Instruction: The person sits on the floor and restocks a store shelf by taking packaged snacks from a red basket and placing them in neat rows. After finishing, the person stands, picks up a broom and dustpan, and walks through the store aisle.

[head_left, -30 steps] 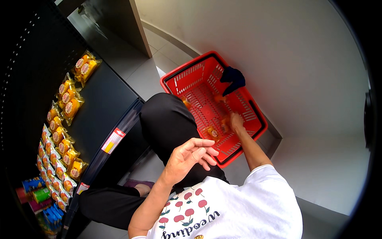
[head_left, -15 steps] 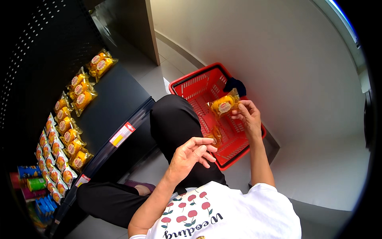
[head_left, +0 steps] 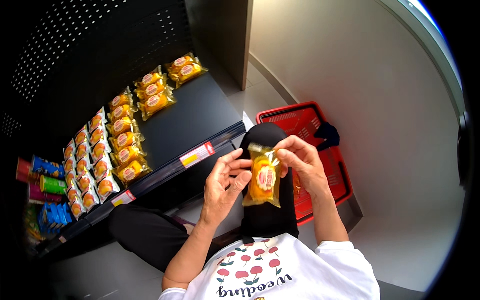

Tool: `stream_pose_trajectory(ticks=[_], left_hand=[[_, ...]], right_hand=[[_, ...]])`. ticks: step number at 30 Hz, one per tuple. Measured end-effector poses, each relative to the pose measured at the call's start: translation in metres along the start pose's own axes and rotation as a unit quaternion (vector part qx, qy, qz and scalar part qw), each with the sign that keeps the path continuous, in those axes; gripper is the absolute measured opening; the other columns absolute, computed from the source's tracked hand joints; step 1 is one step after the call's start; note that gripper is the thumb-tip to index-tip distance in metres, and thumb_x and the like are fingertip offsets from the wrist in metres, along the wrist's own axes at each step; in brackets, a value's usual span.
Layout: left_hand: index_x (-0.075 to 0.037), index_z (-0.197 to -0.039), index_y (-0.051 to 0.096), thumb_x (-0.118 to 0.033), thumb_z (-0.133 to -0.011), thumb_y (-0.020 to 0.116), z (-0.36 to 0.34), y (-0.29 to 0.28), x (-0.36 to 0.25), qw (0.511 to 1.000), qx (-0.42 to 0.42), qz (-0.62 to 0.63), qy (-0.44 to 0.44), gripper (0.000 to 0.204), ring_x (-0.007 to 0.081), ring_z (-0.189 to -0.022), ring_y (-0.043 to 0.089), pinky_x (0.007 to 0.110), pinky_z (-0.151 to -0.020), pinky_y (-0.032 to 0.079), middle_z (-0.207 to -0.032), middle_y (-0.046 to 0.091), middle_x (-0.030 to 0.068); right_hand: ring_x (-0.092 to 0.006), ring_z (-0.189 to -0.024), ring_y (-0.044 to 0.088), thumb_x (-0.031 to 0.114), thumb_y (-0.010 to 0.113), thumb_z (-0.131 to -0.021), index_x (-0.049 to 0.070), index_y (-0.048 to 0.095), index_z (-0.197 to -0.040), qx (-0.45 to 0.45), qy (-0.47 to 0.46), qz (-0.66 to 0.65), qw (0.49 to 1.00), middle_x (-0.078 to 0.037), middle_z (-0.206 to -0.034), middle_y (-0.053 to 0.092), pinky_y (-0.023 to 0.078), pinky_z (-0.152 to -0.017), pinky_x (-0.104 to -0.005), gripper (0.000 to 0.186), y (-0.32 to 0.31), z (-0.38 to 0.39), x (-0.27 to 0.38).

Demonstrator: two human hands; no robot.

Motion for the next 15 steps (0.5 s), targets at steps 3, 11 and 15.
stream_pose_trajectory(ticks=[3,11,15], left_hand=[[0.004,-0.136,0.051,-0.036,-0.092,0.077,0.007,-0.007,0.007,0.997,0.050,-0.004,-0.053,0.064,0.0132,-0.099,0.066,0.026,-0.087,0.053,-0.113,0.068,0.0127],[0.003,-0.135,0.048,-0.034,-0.094,0.075,0.014,-0.040,0.016,0.993,-0.014,0.085,-0.076,0.062,0.0130,-0.100,0.068,0.026,-0.082,0.057,-0.116,0.069,0.0119],[0.002,-0.139,0.045,-0.027,-0.098,0.070,0.015,-0.060,0.010,0.994,-0.059,0.081,-0.037,0.057,0.0156,-0.097,0.069,0.026,-0.073,0.058,-0.118,0.067,0.0143]], right_hand=[[-0.0043,-0.065,0.060,0.024,0.072,-0.097,0.002,0.071,-0.103,0.111,0.020,0.014,0.993,-0.002,-0.083,0.068,0.051,-0.057,-0.0197,0.023,0.042,-0.016,-0.012],[-0.0058,-0.065,0.060,0.021,0.071,-0.098,0.002,0.069,-0.103,0.126,0.047,-0.035,0.990,-0.002,-0.088,0.067,0.051,-0.058,-0.0196,0.020,0.077,-0.042,-0.037],[-0.0113,-0.068,0.067,0.016,0.066,-0.101,0.000,0.063,-0.108,0.052,0.027,-0.087,0.995,-0.006,-0.088,0.067,0.058,-0.066,-0.0244,0.018,0.066,-0.053,-0.035]])
Point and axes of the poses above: each hand's wrist, its own z-axis away from the middle knuckle, its own y-axis out of the palm, x = y × z, the point moved 10 cm from there along -z, towards the middle knuckle
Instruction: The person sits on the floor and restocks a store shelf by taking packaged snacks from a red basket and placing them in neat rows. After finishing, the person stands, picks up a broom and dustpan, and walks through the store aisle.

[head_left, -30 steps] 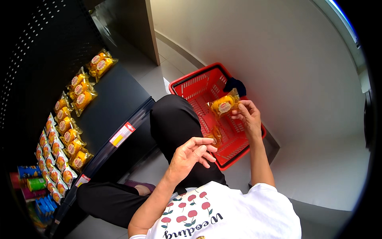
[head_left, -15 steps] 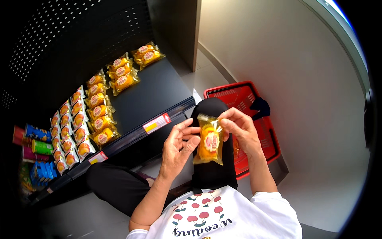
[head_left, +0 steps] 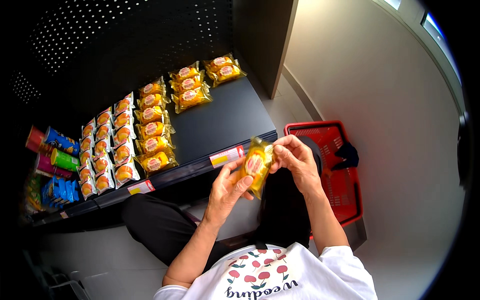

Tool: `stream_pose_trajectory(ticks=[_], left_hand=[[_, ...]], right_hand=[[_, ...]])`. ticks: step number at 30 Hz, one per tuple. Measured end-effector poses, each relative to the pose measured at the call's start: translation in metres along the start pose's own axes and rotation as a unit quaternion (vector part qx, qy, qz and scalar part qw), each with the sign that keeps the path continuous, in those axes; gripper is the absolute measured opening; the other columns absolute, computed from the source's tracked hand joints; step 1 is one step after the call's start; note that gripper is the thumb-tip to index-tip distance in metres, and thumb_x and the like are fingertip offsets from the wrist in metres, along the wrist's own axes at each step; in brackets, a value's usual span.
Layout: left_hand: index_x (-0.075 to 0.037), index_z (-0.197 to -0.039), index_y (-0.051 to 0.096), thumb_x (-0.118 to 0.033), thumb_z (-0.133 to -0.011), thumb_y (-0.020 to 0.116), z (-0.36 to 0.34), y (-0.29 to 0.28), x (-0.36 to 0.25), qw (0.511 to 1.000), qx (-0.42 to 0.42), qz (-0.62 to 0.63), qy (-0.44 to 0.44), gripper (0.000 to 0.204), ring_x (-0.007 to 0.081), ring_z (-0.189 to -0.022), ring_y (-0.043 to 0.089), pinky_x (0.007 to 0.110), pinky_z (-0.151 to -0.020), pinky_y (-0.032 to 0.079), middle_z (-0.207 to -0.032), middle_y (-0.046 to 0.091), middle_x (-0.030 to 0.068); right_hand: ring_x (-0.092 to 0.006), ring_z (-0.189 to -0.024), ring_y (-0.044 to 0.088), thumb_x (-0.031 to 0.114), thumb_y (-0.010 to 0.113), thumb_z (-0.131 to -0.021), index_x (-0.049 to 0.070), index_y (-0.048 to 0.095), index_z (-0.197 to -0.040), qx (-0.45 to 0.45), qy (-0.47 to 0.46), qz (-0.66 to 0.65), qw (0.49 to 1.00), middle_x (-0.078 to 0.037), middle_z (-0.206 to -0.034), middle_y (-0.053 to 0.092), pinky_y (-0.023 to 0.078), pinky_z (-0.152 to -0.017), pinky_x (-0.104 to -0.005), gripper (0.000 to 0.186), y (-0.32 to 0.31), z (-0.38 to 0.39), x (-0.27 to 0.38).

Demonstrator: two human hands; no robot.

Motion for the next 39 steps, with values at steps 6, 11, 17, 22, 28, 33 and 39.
stream_pose_trajectory(ticks=[6,11,17,22,28,33,39], left_hand=[[0.001,-0.147,0.036,-0.015,-0.100,0.065,-0.019,-0.031,-0.032,0.979,-0.141,-0.040,0.142,0.058,0.0187,-0.095,0.070,0.027,-0.070,0.060,-0.118,0.065,0.0177],[-0.003,-0.139,0.039,-0.003,-0.097,0.067,-0.060,-0.057,-0.047,0.954,-0.212,-0.012,0.210,0.051,0.0238,-0.097,0.070,0.033,-0.076,0.064,-0.119,0.063,0.0220],[0.003,-0.115,0.058,-0.007,-0.098,0.066,-0.123,-0.068,-0.054,0.947,-0.215,-0.118,0.206,0.021,0.0169,-0.091,0.071,0.029,-0.067,0.063,-0.107,0.065,0.0113],[0.006,-0.129,0.055,-0.015,-0.101,0.063,-0.153,-0.063,-0.067,0.936,-0.213,-0.238,0.146,0.036,0.0206,-0.081,0.075,0.026,-0.055,0.059,-0.118,0.065,0.0168],[0.007,-0.137,0.050,-0.021,-0.100,0.065,-0.182,-0.067,-0.063,0.927,-0.213,-0.290,0.104,0.049,0.0196,-0.073,0.075,0.026,-0.050,0.056,-0.109,0.069,0.0195],[0.006,-0.138,0.048,-0.023,-0.100,0.065,-0.192,-0.072,-0.061,0.917,-0.222,-0.318,0.090,0.051,0.0190,-0.073,0.075,0.026,-0.049,0.055,-0.102,0.071,0.0190],[0.007,-0.138,0.047,-0.026,-0.099,0.065,-0.194,-0.073,-0.067,0.909,-0.238,-0.323,0.115,0.054,0.0187,-0.071,0.074,0.026,-0.050,0.055,-0.090,0.074,0.0159]], right_hand=[[-0.0129,-0.076,0.069,0.015,0.067,-0.100,0.000,0.062,-0.106,-0.035,-0.067,0.056,0.996,-0.007,-0.089,0.068,0.058,-0.064,-0.0256,0.017,0.003,-0.035,0.010],[-0.0075,-0.070,0.058,0.008,0.071,-0.091,-0.001,0.067,-0.093,-0.090,-0.098,0.303,0.943,-0.003,-0.083,0.067,0.051,-0.060,-0.0244,0.010,-0.003,-0.083,0.028],[-0.0124,-0.072,0.063,0.006,0.067,-0.090,-0.002,0.065,-0.094,-0.086,-0.092,0.354,0.927,-0.008,-0.083,0.069,0.054,-0.060,-0.0295,0.009,-0.008,-0.146,0.032],[-0.0165,-0.073,0.068,0.008,0.067,-0.088,-0.002,0.065,-0.094,-0.089,-0.065,0.363,0.925,-0.009,-0.084,0.070,0.059,-0.061,-0.0315,0.012,-0.022,-0.194,0.009],[-0.0175,-0.072,0.069,0.005,0.067,-0.085,-0.003,0.066,-0.088,-0.102,-0.049,0.337,0.935,-0.011,-0.081,0.070,0.060,-0.061,-0.0312,0.009,-0.031,-0.227,0.000],[-0.0176,-0.071,0.069,0.004,0.066,-0.084,-0.004,0.066,-0.087,-0.107,-0.051,0.330,0.936,-0.011,-0.079,0.069,0.060,-0.060,-0.0309,0.009,-0.031,-0.237,-0.004],[-0.0185,-0.069,0.069,0.004,0.065,-0.085,-0.004,0.065,-0.089,-0.106,-0.061,0.324,0.938,-0.012,-0.079,0.070,0.060,-0.062,-0.0313,0.008,-0.029,-0.243,-0.007]])
Point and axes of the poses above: each hand's wrist, its own z-axis away from the middle knuckle, its own y-axis out of the palm, x = y × z, the point moved 10 cm from there along -z, towards the middle knuckle
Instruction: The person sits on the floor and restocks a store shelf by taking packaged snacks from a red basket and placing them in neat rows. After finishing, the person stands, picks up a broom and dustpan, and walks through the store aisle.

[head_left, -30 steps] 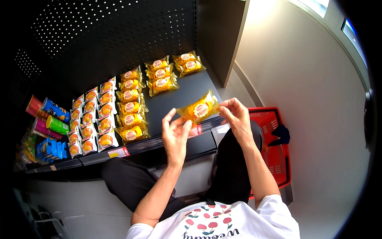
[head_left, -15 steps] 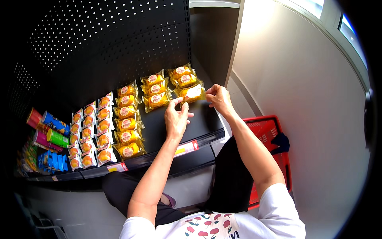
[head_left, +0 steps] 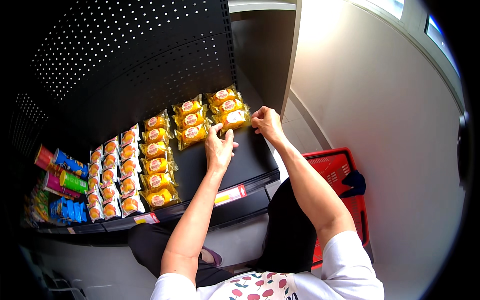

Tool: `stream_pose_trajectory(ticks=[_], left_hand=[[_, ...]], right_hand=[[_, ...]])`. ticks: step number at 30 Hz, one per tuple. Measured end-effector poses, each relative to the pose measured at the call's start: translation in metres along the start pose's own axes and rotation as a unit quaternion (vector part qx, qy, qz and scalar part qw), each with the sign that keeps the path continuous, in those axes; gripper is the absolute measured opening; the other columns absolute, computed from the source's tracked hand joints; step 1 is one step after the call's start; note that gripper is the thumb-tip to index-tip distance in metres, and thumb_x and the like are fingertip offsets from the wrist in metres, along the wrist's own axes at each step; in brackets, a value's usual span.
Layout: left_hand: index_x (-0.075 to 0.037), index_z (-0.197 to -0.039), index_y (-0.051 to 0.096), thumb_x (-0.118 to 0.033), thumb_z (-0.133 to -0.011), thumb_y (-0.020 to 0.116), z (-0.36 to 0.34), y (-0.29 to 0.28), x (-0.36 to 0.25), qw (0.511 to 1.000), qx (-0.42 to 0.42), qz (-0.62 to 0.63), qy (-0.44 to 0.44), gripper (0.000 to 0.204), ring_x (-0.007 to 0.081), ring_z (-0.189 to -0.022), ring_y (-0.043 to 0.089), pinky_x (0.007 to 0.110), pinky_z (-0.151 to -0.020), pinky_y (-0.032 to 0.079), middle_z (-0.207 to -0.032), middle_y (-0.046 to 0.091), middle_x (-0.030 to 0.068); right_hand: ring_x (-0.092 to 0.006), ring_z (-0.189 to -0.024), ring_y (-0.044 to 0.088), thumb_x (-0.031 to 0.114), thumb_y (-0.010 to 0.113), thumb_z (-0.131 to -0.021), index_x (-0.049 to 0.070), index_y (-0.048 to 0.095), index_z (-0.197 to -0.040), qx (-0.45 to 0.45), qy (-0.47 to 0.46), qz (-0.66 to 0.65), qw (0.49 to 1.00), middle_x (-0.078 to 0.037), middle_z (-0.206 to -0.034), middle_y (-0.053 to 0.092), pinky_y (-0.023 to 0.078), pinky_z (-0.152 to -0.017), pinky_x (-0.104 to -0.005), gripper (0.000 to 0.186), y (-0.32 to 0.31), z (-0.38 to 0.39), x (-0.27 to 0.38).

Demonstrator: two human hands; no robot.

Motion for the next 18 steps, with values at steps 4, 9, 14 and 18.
stream_pose_trajectory(ticks=[4,9,14,18], left_hand=[[0.006,-0.142,0.046,-0.026,-0.099,0.066,-0.002,0.004,0.007,0.999,0.008,-0.018,-0.026,0.057,0.0187,-0.069,0.074,0.026,-0.050,0.055,-0.086,0.074,0.0154],[0.005,-0.144,0.046,-0.024,-0.099,0.065,0.007,0.001,-0.002,0.998,0.013,-0.045,-0.029,0.057,0.0175,-0.068,0.073,0.025,-0.050,0.055,-0.088,0.074,0.0174],[0.001,-0.139,0.052,-0.015,-0.100,0.063,0.039,0.002,-0.026,0.992,0.007,-0.026,0.121,0.043,0.0137,-0.074,0.072,0.023,-0.049,0.053,-0.111,0.071,0.0136],[-0.004,-0.133,0.058,-0.011,-0.101,0.062,0.090,0.012,-0.036,0.990,0.070,0.077,0.097,0.033,0.0080,-0.068,0.067,0.019,-0.049,0.047,-0.116,0.069,0.0078]], right_hand=[[-0.0178,-0.070,0.070,0.005,0.065,-0.086,-0.004,0.065,-0.091,0.019,0.009,0.013,1.000,-0.011,-0.081,0.070,0.060,-0.062,-0.0310,0.010,0.002,-0.002,-0.006],[-0.0156,-0.074,0.071,0.009,0.067,-0.090,-0.003,0.066,-0.094,0.022,0.023,0.020,0.999,-0.009,-0.084,0.070,0.061,-0.061,-0.0297,0.013,-0.006,0.003,-0.004],[-0.0171,-0.063,0.066,0.011,0.064,-0.089,-0.003,0.067,-0.094,-0.018,-0.012,0.034,0.999,-0.011,-0.080,0.070,0.056,-0.059,-0.0319,0.015,-0.031,0.013,0.016],[-0.0143,-0.075,0.067,0.018,0.067,-0.094,-0.002,0.068,-0.103,-0.032,-0.059,-0.067,0.995,-0.007,-0.086,0.070,0.057,-0.062,-0.0303,0.022,-0.072,0.041,0.041]])
Point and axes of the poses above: each hand's wrist, its own z-axis away from the middle knuckle, its own y-axis out of the palm, x = y × z, the point moved 10 cm from there along -z, towards the middle knuckle
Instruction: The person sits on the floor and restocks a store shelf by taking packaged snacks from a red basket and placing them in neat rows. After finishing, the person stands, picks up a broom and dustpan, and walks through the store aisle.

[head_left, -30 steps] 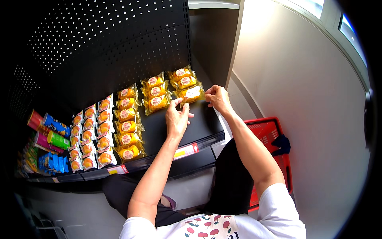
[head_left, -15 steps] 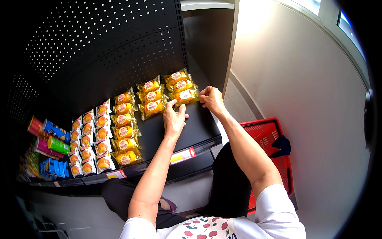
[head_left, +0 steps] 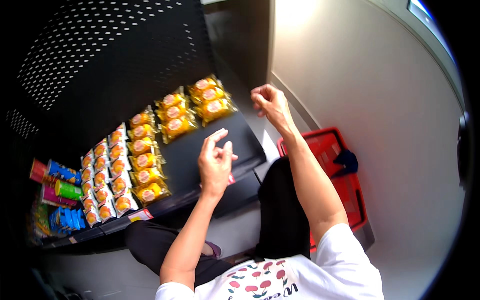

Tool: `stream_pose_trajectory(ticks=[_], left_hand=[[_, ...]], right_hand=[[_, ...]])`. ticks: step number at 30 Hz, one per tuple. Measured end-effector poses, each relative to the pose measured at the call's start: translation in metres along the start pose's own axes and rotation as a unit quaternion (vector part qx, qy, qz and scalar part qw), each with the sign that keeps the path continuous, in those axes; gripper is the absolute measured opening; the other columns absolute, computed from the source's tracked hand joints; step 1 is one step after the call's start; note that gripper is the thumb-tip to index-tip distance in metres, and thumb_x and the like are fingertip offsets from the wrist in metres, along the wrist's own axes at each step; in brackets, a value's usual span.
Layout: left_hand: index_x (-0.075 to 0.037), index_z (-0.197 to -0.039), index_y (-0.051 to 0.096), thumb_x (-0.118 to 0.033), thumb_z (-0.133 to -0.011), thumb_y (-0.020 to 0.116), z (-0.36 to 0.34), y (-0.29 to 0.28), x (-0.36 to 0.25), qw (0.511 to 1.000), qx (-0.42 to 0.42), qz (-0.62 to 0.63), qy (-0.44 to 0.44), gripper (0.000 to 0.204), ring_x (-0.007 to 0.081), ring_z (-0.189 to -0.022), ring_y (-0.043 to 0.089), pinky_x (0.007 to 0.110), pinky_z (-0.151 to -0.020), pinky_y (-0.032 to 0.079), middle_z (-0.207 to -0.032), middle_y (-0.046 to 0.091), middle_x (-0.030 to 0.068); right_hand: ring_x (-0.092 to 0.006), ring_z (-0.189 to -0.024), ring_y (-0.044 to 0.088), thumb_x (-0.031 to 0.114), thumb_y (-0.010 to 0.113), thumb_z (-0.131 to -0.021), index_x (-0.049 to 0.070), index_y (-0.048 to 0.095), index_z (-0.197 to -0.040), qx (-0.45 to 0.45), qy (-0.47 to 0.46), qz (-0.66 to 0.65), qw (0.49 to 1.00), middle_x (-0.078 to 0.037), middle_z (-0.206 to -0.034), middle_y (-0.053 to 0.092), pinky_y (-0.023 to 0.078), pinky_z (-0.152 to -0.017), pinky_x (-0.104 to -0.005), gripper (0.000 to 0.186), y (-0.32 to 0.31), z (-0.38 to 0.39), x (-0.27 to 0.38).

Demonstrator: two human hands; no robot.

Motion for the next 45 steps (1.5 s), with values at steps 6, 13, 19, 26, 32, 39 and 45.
stream_pose_trajectory(ticks=[6,13,19,26,32,39,45], left_hand=[[-0.001,-0.124,0.062,-0.012,-0.105,0.055,0.086,0.000,-0.007,0.998,0.026,0.033,-0.052,0.023,0.0054,-0.058,0.060,0.017,-0.049,0.042,-0.103,0.072,0.0107],[-0.001,-0.120,0.063,-0.015,-0.107,0.053,0.144,-0.013,0.038,0.993,0.045,-0.015,-0.104,0.022,0.0036,-0.055,0.057,0.016,-0.048,0.040,-0.088,0.071,0.0065],[0.000,-0.119,0.064,-0.016,-0.107,0.052,0.156,-0.010,0.049,0.992,0.031,-0.026,-0.123,0.023,0.0040,-0.055,0.058,0.016,-0.048,0.042,-0.087,0.071,0.0068],[-0.001,-0.117,0.065,-0.015,-0.106,0.055,0.165,0.017,0.048,0.989,0.057,-0.013,-0.137,0.020,0.0052,-0.057,0.061,0.017,-0.051,0.045,-0.085,0.072,0.0063],[-0.002,-0.115,0.065,-0.015,-0.106,0.055,0.167,0.020,0.041,0.987,0.066,-0.004,-0.145,0.019,0.0054,-0.060,0.061,0.017,-0.054,0.046,-0.085,0.071,0.0058],[-0.002,-0.115,0.065,-0.014,-0.106,0.055,0.168,0.015,0.031,0.987,0.071,0.010,-0.143,0.018,0.0051,-0.062,0.061,0.018,-0.057,0.047,-0.086,0.071,0.0055],[-0.001,-0.117,0.063,-0.012,-0.104,0.057,0.167,0.036,0.001,0.984,0.121,0.059,-0.116,0.018,0.0051,-0.064,0.062,0.018,-0.060,0.049,-0.088,0.072,0.0060]], right_hand=[[-0.0126,-0.081,0.066,0.020,0.064,-0.099,0.000,0.067,-0.111,-0.062,0.046,-0.090,0.993,-0.007,-0.098,0.071,0.055,-0.062,-0.0255,0.023,-0.115,0.100,-0.093],[-0.0177,-0.086,0.071,0.015,0.067,-0.095,0.003,0.070,-0.117,-0.142,0.250,0.175,0.942,-0.010,-0.099,0.075,0.056,-0.074,-0.0308,0.026,-0.244,0.306,-0.347],[-0.0417,-0.110,0.067,0.031,0.076,-0.083,0.006,0.057,-0.132,-0.040,0.387,0.456,0.800,-0.024,-0.118,0.069,0.054,-0.095,-0.0494,0.059,-0.236,0.376,-0.385],[-0.0394,-0.115,0.066,0.031,0.078,-0.078,0.009,0.055,-0.134,0.021,0.499,0.385,0.777,-0.023,-0.121,0.069,0.054,-0.096,-0.0464,0.064,-0.225,0.399,-0.426],[-0.0270,-0.091,0.072,0.021,0.071,-0.083,0.007,0.056,-0.133,-0.112,0.420,0.210,0.876,-0.012,-0.104,0.073,0.059,-0.084,-0.0390,0.054,-0.255,0.389,-0.433],[-0.0228,-0.108,0.065,0.021,0.063,-0.089,0.006,0.046,-0.143,-0.130,0.286,-0.333,0.889,-0.013,-0.127,0.061,0.055,-0.097,-0.0402,0.059,-0.220,0.326,-0.269],[-0.0275,-0.117,0.065,0.024,0.065,-0.086,0.003,0.040,-0.146,-0.059,0.185,-0.378,0.905,-0.019,-0.127,0.062,0.054,-0.101,-0.0416,0.069,-0.184,0.278,-0.112]])
Point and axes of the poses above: each hand's wrist, its own z-axis away from the middle knuckle, its own y-axis out of the palm, x = y × z, the point moved 10 cm from there along -z, towards the middle knuckle
